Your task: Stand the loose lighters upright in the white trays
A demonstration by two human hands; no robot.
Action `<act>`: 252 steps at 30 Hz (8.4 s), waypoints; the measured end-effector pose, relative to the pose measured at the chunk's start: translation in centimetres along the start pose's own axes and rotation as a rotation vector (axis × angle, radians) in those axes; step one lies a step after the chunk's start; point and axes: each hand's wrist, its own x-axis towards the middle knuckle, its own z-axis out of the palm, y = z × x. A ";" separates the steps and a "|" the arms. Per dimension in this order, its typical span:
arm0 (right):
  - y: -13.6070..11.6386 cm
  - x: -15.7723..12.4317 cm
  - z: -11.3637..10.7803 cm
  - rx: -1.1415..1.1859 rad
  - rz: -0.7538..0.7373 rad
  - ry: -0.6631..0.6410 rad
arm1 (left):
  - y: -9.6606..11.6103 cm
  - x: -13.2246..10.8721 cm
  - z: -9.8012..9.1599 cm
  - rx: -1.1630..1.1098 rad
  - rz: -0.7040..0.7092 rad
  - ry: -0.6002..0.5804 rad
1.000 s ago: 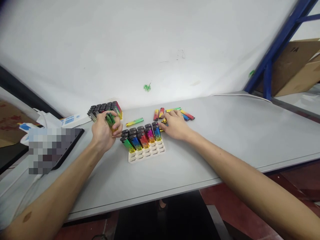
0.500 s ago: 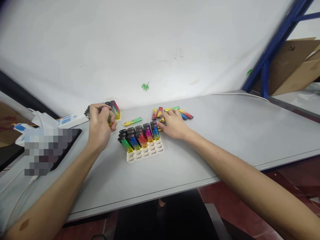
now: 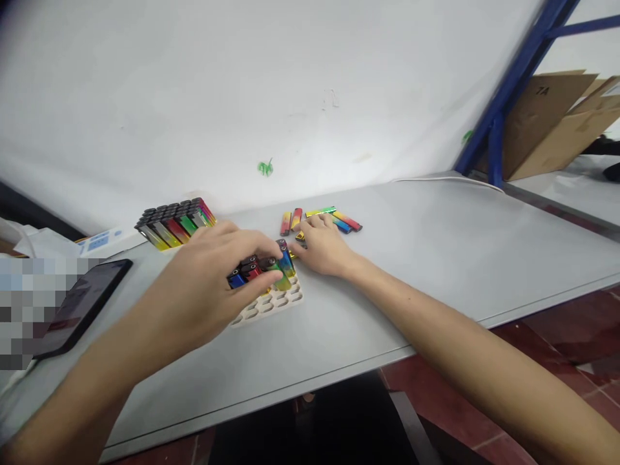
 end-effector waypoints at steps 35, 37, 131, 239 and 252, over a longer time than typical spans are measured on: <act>-0.2 0.1 -0.1 0.091 0.043 -0.025 | -10.3 1.4 2.1 0.082 -0.328 0.052; -0.2 0.1 0.0 0.098 0.043 -0.021 | -13.0 1.1 4.3 0.121 -0.393 -0.070; 0.9 0.3 -2.3 -0.236 0.035 0.076 | 1.6 0.4 -0.1 0.066 0.106 0.255; 1.9 0.0 -0.4 -0.137 0.035 -0.030 | -12.3 -0.2 5.1 -0.943 -0.749 0.457; 1.8 0.3 -0.6 -0.134 -0.001 -0.081 | 1.6 0.4 -1.9 -0.005 0.020 0.210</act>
